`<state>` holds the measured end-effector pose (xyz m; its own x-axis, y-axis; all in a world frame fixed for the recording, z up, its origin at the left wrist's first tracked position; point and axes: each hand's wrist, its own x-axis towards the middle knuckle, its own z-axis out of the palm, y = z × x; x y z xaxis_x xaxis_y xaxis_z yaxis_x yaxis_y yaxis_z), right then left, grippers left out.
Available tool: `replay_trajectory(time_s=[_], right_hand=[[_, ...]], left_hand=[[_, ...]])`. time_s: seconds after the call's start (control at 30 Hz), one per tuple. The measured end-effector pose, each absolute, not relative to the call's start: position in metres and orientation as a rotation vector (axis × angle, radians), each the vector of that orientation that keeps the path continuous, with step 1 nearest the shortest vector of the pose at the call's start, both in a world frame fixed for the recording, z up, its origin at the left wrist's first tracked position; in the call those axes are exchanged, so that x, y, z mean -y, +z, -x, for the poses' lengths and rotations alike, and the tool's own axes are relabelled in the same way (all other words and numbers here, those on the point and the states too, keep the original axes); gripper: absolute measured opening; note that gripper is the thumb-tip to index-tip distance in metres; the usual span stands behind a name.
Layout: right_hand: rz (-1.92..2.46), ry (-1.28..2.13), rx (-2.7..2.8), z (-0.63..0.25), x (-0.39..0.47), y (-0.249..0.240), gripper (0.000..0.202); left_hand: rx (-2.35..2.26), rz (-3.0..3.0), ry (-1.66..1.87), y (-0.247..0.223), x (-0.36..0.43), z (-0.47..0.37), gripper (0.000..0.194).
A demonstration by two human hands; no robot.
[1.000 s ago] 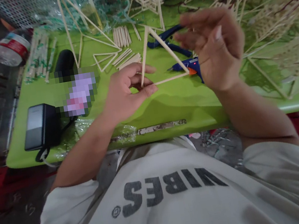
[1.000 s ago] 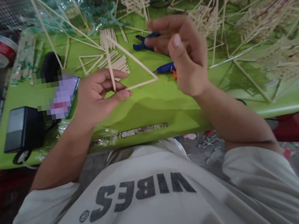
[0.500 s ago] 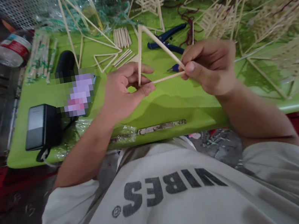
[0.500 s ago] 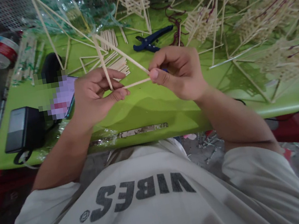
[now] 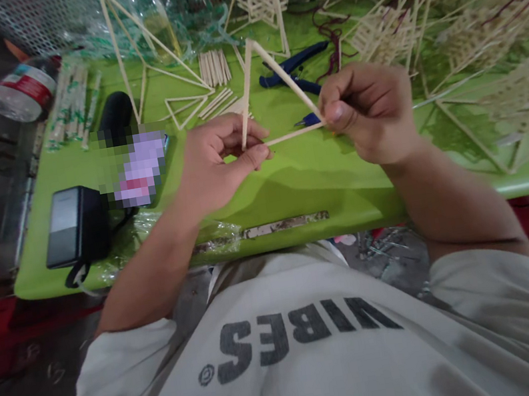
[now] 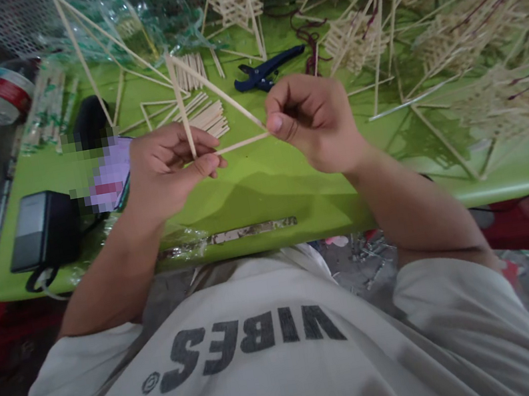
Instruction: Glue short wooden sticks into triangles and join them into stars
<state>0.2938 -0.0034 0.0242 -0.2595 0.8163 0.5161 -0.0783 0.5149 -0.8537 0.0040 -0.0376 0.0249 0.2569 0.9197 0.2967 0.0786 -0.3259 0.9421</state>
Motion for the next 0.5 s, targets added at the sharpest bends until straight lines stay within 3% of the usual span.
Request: replay_trajectory(time_s=[0.27,0.5], right_hand=[[0.658,0.97,1.548,-0.292,0.005,0.031,0.034],[0.757,0.828,1.893,-0.296,0.011,0.032,0.06]], left_hand=[[-0.868,-1.558,1.247,0.021,0.032,-0.001,0.033],[-0.863,-1.52,1.221,0.026,0.035,-0.002,0.029]])
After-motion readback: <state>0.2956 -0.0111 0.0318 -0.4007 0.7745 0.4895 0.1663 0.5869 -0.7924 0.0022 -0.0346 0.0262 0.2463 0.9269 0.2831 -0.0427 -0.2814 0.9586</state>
